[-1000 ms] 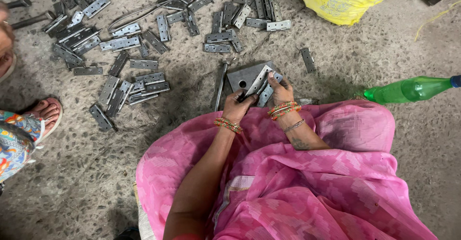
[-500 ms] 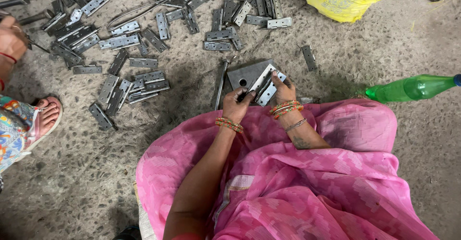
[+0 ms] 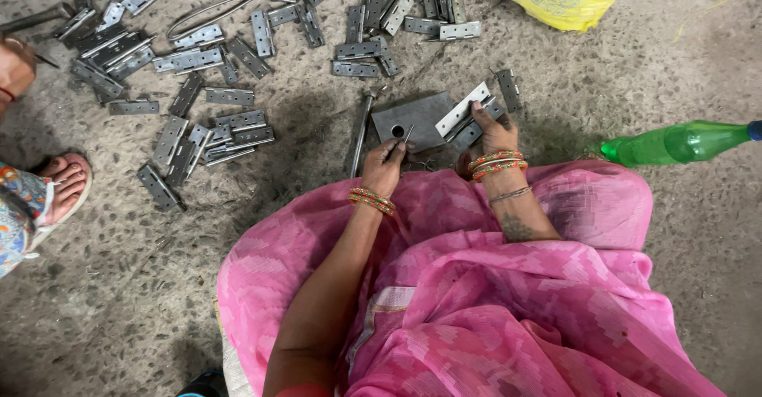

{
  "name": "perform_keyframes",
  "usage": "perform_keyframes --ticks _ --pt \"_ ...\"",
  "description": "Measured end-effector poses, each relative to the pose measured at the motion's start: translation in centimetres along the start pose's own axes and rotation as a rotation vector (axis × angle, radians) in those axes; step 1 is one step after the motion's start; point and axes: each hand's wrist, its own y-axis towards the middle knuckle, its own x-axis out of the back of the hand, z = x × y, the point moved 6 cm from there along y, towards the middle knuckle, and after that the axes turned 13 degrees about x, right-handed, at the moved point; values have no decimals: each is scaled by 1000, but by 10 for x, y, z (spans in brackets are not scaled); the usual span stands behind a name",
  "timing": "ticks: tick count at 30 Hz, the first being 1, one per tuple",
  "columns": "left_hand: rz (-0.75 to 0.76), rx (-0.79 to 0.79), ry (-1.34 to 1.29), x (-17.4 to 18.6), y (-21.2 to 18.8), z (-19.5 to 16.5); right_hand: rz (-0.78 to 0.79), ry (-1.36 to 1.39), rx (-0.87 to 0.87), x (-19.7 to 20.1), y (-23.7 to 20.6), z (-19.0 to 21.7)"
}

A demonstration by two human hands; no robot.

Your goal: The person sits on the floor and assembles metal hinges by placing them on a metal block, inserting pins, and striking them with a hammer. They repeatedly pick up hinge parts, align them, and hammer the pins to secure them, then set the assembled hinges aside.

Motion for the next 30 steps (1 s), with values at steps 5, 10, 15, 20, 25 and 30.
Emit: perform_keyframes --ticks 5,10,15,20,25,30 --pt "156 44 -43 -13 -5 1 44 96 -42 2 10 15" --pt "308 50 -131 -30 -17 -3 38 111 -102 1 7 11" --pt "364 58 -160 -34 -19 -6 36 92 -102 -1 6 -1" --pt "342 112 -170 -34 -19 -3 28 90 -96 -7 1 -2" --pt "347 105 -154 -33 -21 -7 48 59 -137 -13 -9 0" --pt "342 89 -98 -30 -22 -15 49 40 -116 -17 -13 2"
